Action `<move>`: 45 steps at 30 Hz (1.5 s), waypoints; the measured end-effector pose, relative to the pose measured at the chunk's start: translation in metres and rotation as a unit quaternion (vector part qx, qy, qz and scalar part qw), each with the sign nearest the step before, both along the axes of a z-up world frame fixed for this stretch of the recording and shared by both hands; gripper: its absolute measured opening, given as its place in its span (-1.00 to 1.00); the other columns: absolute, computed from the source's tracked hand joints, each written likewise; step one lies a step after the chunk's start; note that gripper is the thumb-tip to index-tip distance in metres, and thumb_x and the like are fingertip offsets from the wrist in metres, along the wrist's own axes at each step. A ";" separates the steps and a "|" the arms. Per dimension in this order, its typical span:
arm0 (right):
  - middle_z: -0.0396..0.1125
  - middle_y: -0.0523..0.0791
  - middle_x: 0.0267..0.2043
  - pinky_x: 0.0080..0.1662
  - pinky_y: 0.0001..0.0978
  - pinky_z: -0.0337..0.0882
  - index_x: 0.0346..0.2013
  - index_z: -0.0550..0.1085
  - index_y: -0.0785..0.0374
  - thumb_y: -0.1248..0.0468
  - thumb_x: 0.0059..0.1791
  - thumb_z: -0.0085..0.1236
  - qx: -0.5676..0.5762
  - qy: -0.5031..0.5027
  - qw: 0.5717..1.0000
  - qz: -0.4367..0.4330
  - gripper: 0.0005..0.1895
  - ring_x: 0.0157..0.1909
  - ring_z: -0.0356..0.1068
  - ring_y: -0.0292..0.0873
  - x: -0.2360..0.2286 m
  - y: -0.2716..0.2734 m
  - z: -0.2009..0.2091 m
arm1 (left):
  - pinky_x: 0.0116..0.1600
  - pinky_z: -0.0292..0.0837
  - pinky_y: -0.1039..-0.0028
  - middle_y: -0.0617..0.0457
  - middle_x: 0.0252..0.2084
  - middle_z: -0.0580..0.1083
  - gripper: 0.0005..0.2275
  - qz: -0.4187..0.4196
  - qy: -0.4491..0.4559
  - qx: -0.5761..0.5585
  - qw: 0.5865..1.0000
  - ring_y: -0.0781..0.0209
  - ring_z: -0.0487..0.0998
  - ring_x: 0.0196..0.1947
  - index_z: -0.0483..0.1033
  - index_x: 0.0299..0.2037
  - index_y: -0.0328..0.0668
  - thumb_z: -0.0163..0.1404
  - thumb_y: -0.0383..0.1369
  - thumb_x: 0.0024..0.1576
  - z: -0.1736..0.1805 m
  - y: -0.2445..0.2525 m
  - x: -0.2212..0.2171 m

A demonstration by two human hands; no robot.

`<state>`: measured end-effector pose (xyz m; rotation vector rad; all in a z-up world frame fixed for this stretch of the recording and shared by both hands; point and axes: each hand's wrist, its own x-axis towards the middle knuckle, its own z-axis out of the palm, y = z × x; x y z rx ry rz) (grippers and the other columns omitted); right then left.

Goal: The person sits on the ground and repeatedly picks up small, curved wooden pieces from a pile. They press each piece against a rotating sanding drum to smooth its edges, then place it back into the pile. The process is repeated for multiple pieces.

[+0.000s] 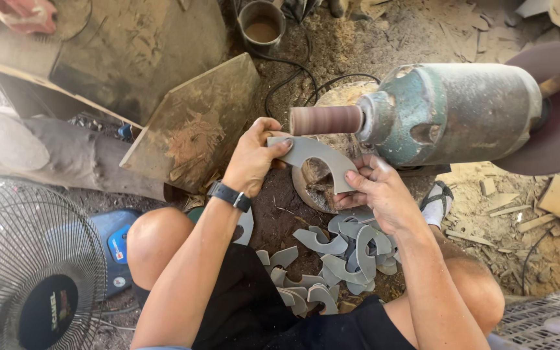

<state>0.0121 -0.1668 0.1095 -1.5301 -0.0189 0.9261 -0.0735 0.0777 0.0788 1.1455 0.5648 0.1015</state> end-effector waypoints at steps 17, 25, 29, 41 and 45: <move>0.22 -0.21 -0.58 -0.39 -0.39 0.33 -0.32 0.39 0.23 0.22 0.02 0.16 0.106 0.031 0.994 -0.007 -0.83 -0.56 0.22 -0.31 -0.021 0.050 -0.018 | -0.16 0.38 0.51 0.11 -0.13 0.54 -0.81 0.030 -0.164 -0.178 0.970 0.36 0.46 -0.27 0.49 0.06 -0.29 -0.02 -0.61 0.27 -0.068 -0.046 0.047; 0.09 -0.29 -0.68 -0.60 -0.44 0.00 -0.50 0.35 0.17 0.26 0.03 0.04 0.028 -0.081 0.994 -0.071 -0.79 -0.69 0.02 -0.39 -0.014 0.065 -0.034 | -0.04 0.48 0.36 0.01 -0.14 0.50 -0.81 0.072 -0.149 -0.253 0.953 0.21 0.52 -0.15 0.44 -0.02 -0.31 -0.02 -0.62 0.19 -0.056 -0.068 0.061; 0.10 -0.29 -0.66 -0.59 -0.44 0.00 -0.51 0.35 0.20 0.29 0.02 0.03 0.045 -0.096 0.992 -0.065 -0.79 -0.66 0.02 -0.40 -0.010 0.066 -0.032 | -0.07 0.49 0.34 0.01 -0.18 0.46 -0.86 0.066 -0.132 -0.237 0.960 0.22 0.49 -0.18 0.41 -0.07 -0.29 -0.01 -0.59 0.20 -0.048 -0.067 0.064; 0.09 -0.29 -0.66 -0.59 -0.45 -0.02 -0.50 0.38 0.21 0.29 0.01 0.05 0.046 -0.079 0.993 -0.078 -0.82 -0.66 0.00 -0.40 -0.011 0.070 -0.025 | -0.14 0.43 0.41 0.06 -0.19 0.46 -0.86 0.075 -0.140 -0.232 0.960 0.26 0.46 -0.23 0.44 -0.05 -0.27 0.03 -0.55 0.21 -0.044 -0.065 0.064; 0.09 -0.28 -0.68 -0.59 -0.43 0.02 -0.50 0.37 0.20 0.29 0.00 0.05 0.049 -0.068 0.993 -0.085 -0.82 -0.68 0.01 -0.39 -0.010 0.068 -0.028 | -0.15 0.42 0.41 0.07 -0.20 0.46 -0.87 0.076 -0.146 -0.232 0.959 0.27 0.46 -0.24 0.44 -0.07 -0.28 0.04 -0.54 0.21 -0.049 -0.067 0.066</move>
